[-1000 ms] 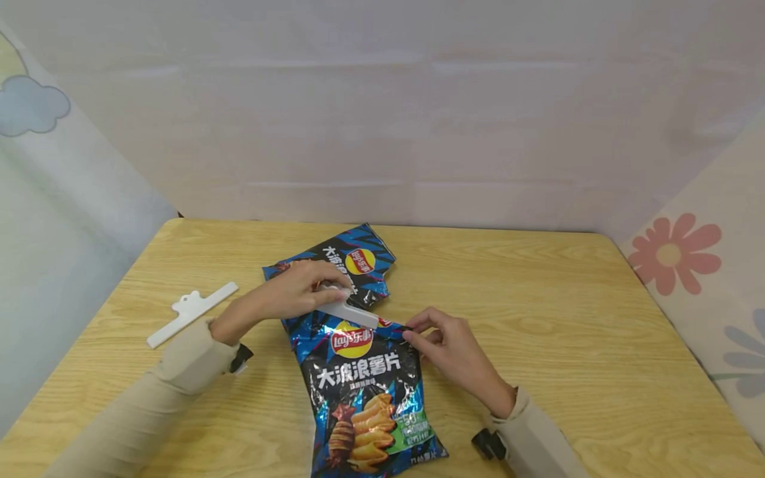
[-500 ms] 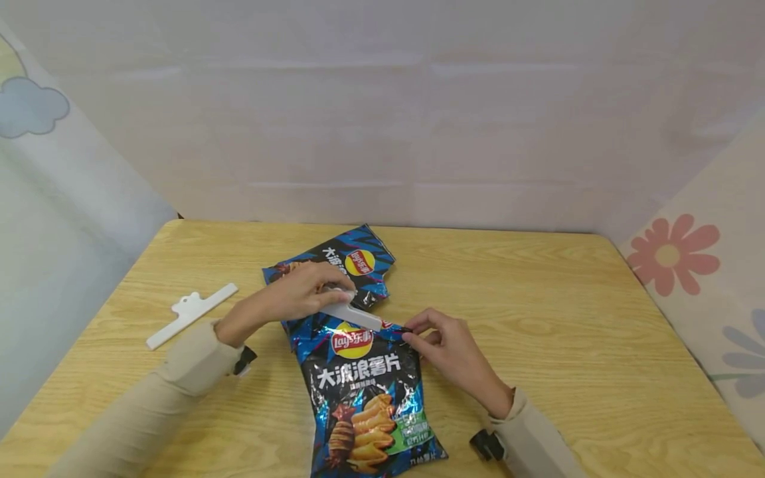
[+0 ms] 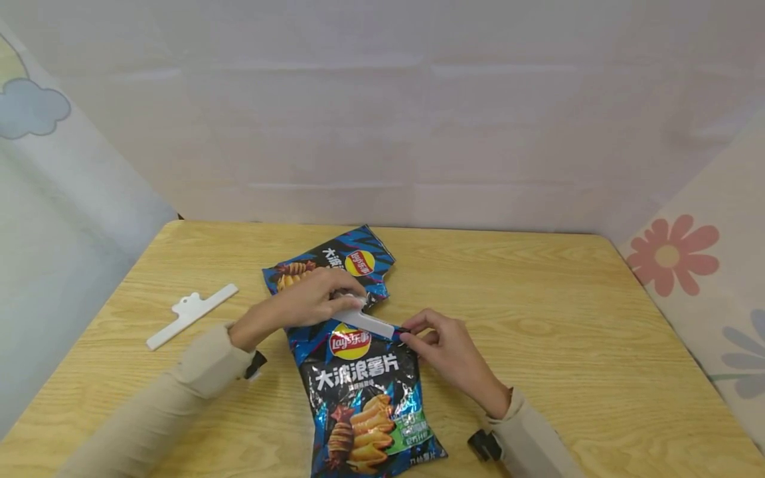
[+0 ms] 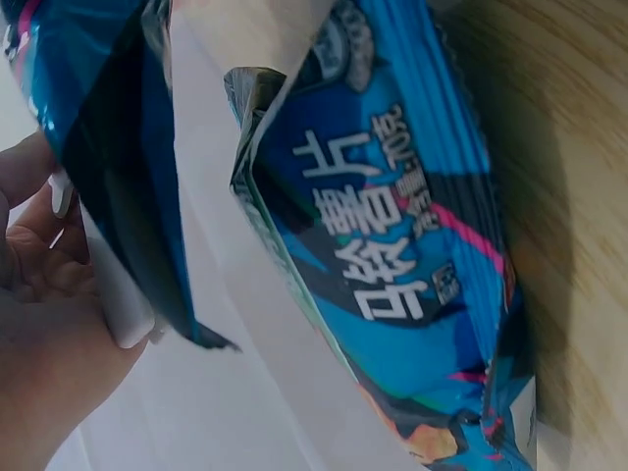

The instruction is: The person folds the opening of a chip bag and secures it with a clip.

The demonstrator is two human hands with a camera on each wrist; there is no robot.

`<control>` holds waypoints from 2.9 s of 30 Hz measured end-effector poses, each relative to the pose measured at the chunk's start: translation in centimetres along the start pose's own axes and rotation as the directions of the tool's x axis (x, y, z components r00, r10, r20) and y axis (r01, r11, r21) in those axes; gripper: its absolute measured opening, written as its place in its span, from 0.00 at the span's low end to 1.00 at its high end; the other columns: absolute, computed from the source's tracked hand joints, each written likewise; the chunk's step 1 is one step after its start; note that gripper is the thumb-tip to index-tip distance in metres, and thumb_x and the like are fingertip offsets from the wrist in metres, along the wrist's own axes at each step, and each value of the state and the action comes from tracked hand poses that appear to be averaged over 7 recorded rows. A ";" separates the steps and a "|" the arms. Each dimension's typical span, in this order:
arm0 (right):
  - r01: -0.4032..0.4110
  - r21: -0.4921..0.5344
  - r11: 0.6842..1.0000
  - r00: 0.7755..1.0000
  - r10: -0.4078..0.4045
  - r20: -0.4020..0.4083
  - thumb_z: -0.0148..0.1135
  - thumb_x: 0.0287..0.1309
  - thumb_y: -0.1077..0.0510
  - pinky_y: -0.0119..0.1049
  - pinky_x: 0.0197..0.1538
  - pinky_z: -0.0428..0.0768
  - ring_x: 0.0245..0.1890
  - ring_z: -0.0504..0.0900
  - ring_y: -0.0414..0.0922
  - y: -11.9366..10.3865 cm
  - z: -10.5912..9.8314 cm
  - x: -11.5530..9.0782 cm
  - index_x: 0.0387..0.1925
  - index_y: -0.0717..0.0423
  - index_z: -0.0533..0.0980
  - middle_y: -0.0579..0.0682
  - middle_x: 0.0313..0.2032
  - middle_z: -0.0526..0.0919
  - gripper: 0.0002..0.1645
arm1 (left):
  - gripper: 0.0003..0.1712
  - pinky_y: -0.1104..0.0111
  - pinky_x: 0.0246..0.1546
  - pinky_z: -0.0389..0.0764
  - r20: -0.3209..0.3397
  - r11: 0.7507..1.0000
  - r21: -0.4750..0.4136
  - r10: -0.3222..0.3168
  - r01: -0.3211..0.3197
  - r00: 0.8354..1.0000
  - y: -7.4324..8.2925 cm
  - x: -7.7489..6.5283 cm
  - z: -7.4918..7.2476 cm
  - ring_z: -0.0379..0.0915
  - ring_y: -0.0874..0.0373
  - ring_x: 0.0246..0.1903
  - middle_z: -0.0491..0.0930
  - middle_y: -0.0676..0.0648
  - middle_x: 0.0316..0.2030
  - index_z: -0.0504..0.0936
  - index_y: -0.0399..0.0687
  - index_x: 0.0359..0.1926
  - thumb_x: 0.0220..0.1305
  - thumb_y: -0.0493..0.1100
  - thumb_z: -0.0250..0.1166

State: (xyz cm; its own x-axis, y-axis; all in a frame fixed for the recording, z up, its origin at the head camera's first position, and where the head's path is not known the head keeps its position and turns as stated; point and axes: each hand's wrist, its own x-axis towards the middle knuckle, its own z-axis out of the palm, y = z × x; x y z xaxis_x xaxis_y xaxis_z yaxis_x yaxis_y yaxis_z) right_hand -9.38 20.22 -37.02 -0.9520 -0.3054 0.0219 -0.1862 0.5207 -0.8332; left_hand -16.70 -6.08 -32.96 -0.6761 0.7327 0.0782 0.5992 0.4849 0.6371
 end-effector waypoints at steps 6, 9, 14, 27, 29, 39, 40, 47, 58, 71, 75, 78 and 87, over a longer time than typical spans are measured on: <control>0.016 -0.001 1.000 1.000 -0.016 0.005 0.64 0.63 0.63 0.33 0.32 0.85 0.29 0.86 0.35 -0.1 0.0 0.0 0.43 0.61 0.79 0.56 0.39 0.86 0.07 | 0.14 0.70 0.42 0.79 0.012 1.000 -0.015 -0.018 0.018 1.000 0.3 0.2 0.3 0.79 0.60 0.41 0.86 0.48 0.46 0.85 0.44 0.51 0.73 0.44 0.58; 0.014 -0.008 1.000 1.000 -0.013 0.010 0.64 0.63 0.64 0.32 0.32 0.85 0.29 0.86 0.35 -0.1 -0.1 0.1 0.43 0.61 0.79 0.57 0.40 0.86 0.07 | 0.14 0.71 0.40 0.79 0.015 1.000 -0.016 -0.017 0.017 1.000 0.4 0.3 0.5 0.79 0.60 0.40 0.86 0.48 0.46 0.85 0.45 0.51 0.73 0.44 0.58; 0.009 -0.017 1.000 1.000 -0.009 0.023 0.64 0.63 0.65 0.32 0.32 0.84 0.29 0.86 0.35 -0.2 -0.2 0.0 0.43 0.61 0.80 0.57 0.40 0.86 0.07 | 0.14 0.72 0.37 0.78 0.013 1.000 -0.024 -0.014 0.015 1.000 0.5 0.4 0.6 0.79 0.61 0.38 0.86 0.47 0.45 0.85 0.44 0.51 0.73 0.44 0.58; 0.047 0.022 0.999 0.998 -0.048 0.038 0.62 0.66 0.63 0.36 0.33 0.85 0.28 0.85 0.36 -0.1 -0.7 -0.4 0.46 0.59 0.82 0.57 0.43 0.87 0.10 | 0.13 0.72 0.37 0.78 0.001 1.000 -0.007 -0.003 0.003 1.000 0.5 0.4 0.8 0.78 0.62 0.36 0.87 0.48 0.44 0.86 0.45 0.50 0.73 0.44 0.59; 0.055 0.013 0.998 0.998 -0.056 0.026 0.62 0.65 0.63 0.36 0.32 0.85 0.27 0.85 0.36 -0.1 -0.6 -0.4 0.46 0.59 0.83 0.57 0.42 0.87 0.10 | 0.14 0.73 0.37 0.78 -0.002 1.000 -0.003 0.000 0.000 1.000 0.5 0.4 0.8 0.78 0.61 0.36 0.87 0.48 0.44 0.86 0.44 0.50 0.73 0.44 0.59; 0.077 -0.014 0.997 0.997 -0.077 0.003 0.63 0.63 0.66 0.35 0.30 0.84 0.25 0.84 0.40 -0.2 -0.5 -0.4 0.45 0.58 0.85 0.53 0.36 0.87 0.11 | 0.14 0.74 0.34 0.77 0.002 1.000 -0.011 0.001 -0.001 1.000 0.7 0.6 1.1 0.77 0.62 0.33 0.87 0.47 0.44 0.86 0.42 0.50 0.72 0.44 0.59; 0.086 -0.014 0.996 0.996 -0.086 0.003 0.62 0.63 0.67 0.35 0.30 0.84 0.25 0.83 0.40 -0.2 -0.4 -0.4 0.45 0.58 0.85 0.53 0.35 0.87 0.11 | 0.14 0.74 0.34 0.77 0.003 1.000 -0.010 0.004 -0.004 1.000 0.7 0.6 1.1 0.76 0.62 0.33 0.87 0.47 0.43 0.86 0.42 0.50 0.72 0.44 0.59; 0.115 -0.015 0.993 0.993 -0.115 0.015 0.59 0.63 0.72 0.35 0.31 0.85 0.26 0.81 0.35 0.0 -0.4 -0.3 0.47 0.61 0.84 0.52 0.33 0.85 0.14 | 0.15 0.74 0.33 0.76 0.002 1.000 -0.003 0.001 -0.001 1.000 0.9 0.6 1.4 0.76 0.63 0.32 0.87 0.47 0.43 0.86 0.44 0.51 0.72 0.45 0.59; 0.086 -0.019 0.996 0.996 -0.086 0.010 0.57 0.64 0.72 0.34 0.31 0.85 0.26 0.82 0.36 -0.1 -0.3 -0.3 0.47 0.60 0.84 0.52 0.34 0.82 0.15 | 0.15 0.75 0.31 0.76 0.007 1.000 -0.018 -0.009 0.009 1.000 1.0 0.7 1.4 0.76 0.63 0.31 0.86 0.47 0.43 0.85 0.43 0.51 0.72 0.45 0.60; 0.062 -0.013 0.998 0.997 -0.061 0.047 0.55 0.70 0.63 0.33 0.30 0.82 0.25 0.80 0.38 -0.3 -0.1 -0.3 0.50 0.57 0.82 0.54 0.41 0.83 0.13 | 0.18 0.70 0.40 0.80 0.052 0.999 -0.037 -0.035 0.037 0.998 0.7 0.3 1.5 0.79 0.60 0.38 0.85 0.46 0.47 0.83 0.40 0.54 0.74 0.46 0.57; 0.022 -0.006 1.000 0.997 -0.021 0.077 0.53 0.73 0.58 0.33 0.31 0.82 0.26 0.81 0.37 -0.4 0.0 -0.2 0.54 0.59 0.80 0.59 0.47 0.85 0.16 | 0.17 0.70 0.40 0.80 0.047 0.999 -0.040 -0.027 0.029 0.999 0.7 0.3 1.4 0.80 0.59 0.38 0.85 0.45 0.47 0.83 0.41 0.54 0.74 0.46 0.56; 0.002 -0.008 1.000 0.996 -0.002 0.090 0.54 0.73 0.55 0.31 0.28 0.80 0.25 0.81 0.37 -0.5 0.1 -0.1 0.55 0.60 0.79 0.59 0.47 0.85 0.17 | 0.17 0.70 0.40 0.80 0.047 0.999 -0.039 -0.029 0.031 0.998 0.8 0.4 1.4 0.80 0.59 0.38 0.84 0.46 0.47 0.83 0.41 0.54 0.74 0.46 0.56; 0.008 -0.032 0.999 0.996 -0.005 0.084 0.59 0.69 0.55 0.28 0.22 0.72 0.20 0.77 0.38 -0.6 0.2 0.1 0.52 0.59 0.80 0.55 0.40 0.86 0.16 | 0.18 0.69 0.41 0.79 0.049 0.999 -0.019 -0.044 0.045 0.998 0.8 0.6 1.4 0.78 0.60 0.38 0.84 0.47 0.47 0.83 0.42 0.56 0.74 0.47 0.57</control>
State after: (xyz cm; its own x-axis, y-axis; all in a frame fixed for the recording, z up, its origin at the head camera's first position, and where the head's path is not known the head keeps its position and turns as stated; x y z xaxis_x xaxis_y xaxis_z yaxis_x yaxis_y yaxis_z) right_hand -9.31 19.73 -36.64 -0.9271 -0.3743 -0.0205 -0.2014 0.5436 -0.8148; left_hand -16.00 -4.56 -33.47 -0.6801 0.7330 0.0121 0.5599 0.5086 0.6542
